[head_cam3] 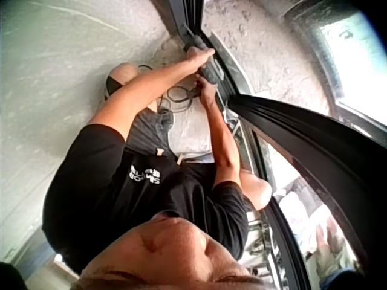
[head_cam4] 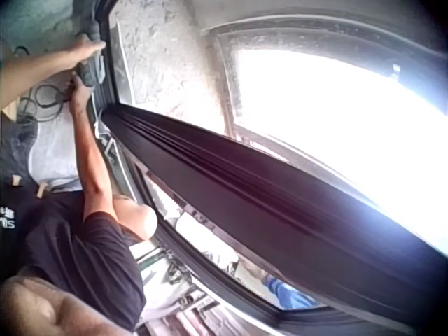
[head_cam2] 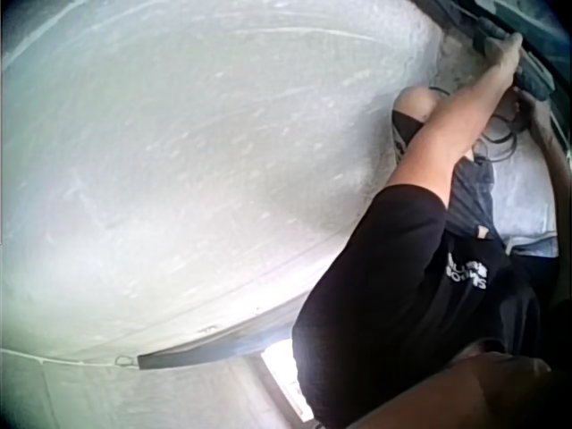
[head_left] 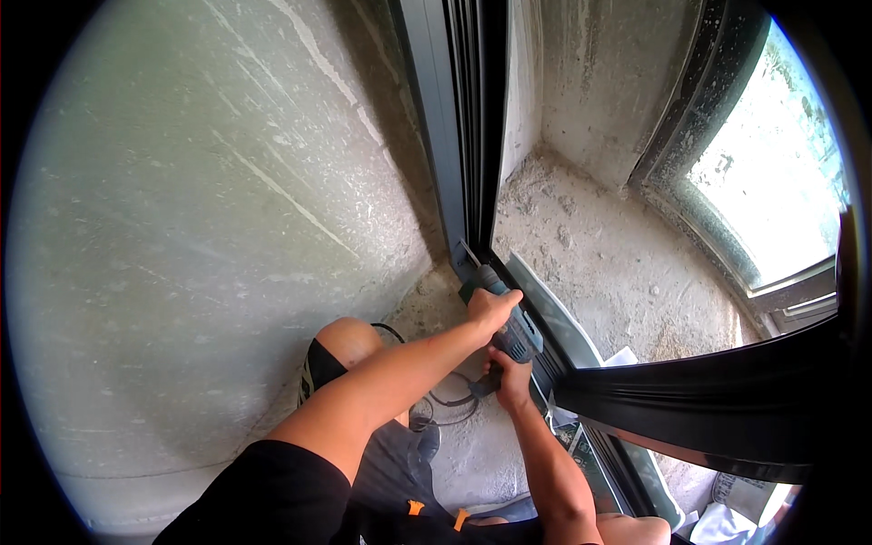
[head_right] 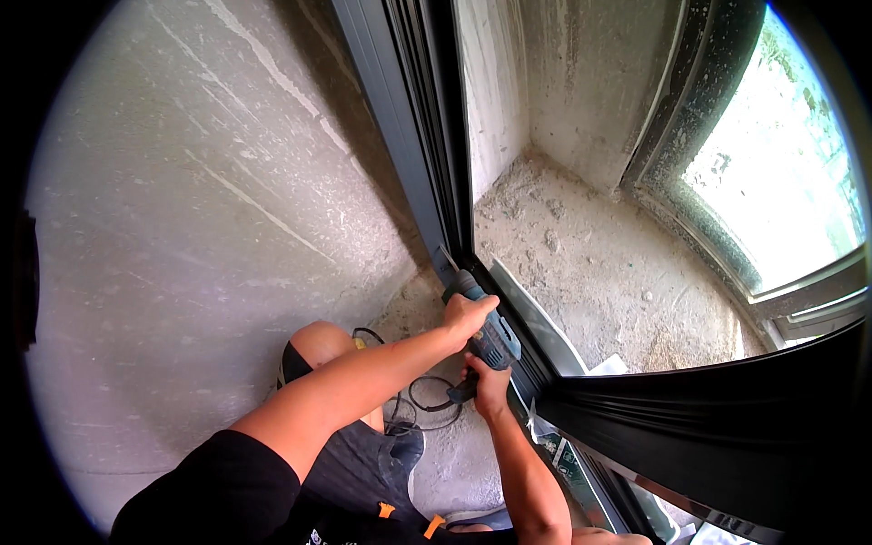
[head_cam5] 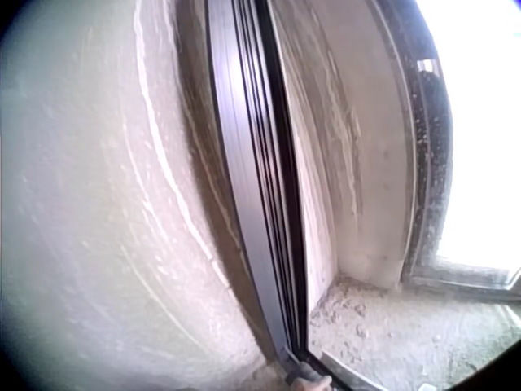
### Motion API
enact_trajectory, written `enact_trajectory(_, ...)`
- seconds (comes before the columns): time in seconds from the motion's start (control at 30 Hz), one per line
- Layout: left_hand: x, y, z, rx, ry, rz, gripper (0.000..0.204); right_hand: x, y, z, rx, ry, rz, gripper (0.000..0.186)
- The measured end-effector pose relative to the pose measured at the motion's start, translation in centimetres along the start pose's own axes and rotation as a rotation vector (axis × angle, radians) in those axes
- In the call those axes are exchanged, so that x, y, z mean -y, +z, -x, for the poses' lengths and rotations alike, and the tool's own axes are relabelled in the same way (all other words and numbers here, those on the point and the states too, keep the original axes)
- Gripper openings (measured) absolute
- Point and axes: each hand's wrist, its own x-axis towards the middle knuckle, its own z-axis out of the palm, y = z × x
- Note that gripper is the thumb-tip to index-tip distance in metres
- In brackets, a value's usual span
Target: The person uses an electric drill to create holes in a metal window frame and the adjacent concrete wall, then uses a hammer to secure components of the frame into place.
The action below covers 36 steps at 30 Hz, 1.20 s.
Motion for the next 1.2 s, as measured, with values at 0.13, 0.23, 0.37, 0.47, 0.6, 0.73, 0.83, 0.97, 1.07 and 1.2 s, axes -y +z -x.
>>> enact_trajectory(0.13, 0.4, -0.3, -0.4, -0.027, 0.003, -0.012, 0.064, -0.3, 0.2, 0.0, 0.015, -0.027, 0.059, 0.011)
enact_trajectory(0.23, 0.3, -0.3, -0.4, -0.02, 0.004, -0.002, 0.064, -0.6, 0.1, -0.3, 0.015, -0.052, 0.052, 0.011)
enact_trajectory(0.37, 0.0, -0.5, 0.1, -0.003, -0.015, 0.012, 0.064, -0.6, 0.2, -0.3, -0.026, -0.047, 0.069, 0.01)
enact_trajectory(0.47, -0.1, -0.7, 0.4, -0.024, -0.002, 0.03, 0.064, -0.2, 0.6, -0.1, -0.041, -0.041, 0.054, 0.011)
enact_trajectory(0.6, -0.4, -0.6, 0.6, 0.008, -0.02, 0.063, 0.064, 0.0, 0.3, -0.3, -0.035, -0.077, 0.081, 0.01)
enact_trajectory(0.73, 0.1, -0.7, 0.1, 0.048, -0.012, 0.134, 0.062, 0.1, 0.3, -0.3, -0.034, -0.093, 0.104, 0.009)
enact_trajectory(0.83, 0.6, -0.6, -0.3, 0.076, 0.0, 0.172, 0.06, 0.2, 0.4, -0.3, -0.026, -0.111, 0.132, 0.011)
enact_trajectory(0.97, 0.9, -0.6, -0.7, 0.082, -0.001, 0.212, 0.044, 0.5, 0.5, -0.2, -0.035, -0.105, 0.115, 0.01)
enact_trajectory(1.07, 0.5, -0.6, -0.4, 0.1, -0.012, 0.195, 0.043, 0.5, 0.6, -0.2, -0.045, -0.109, 0.112, 0.011)
enact_trajectory(1.2, 0.4, -0.8, -0.1, 0.075, 0.012, 0.216, 0.055, 0.3, 0.7, -0.3, -0.046, -0.113, 0.095, 0.014)
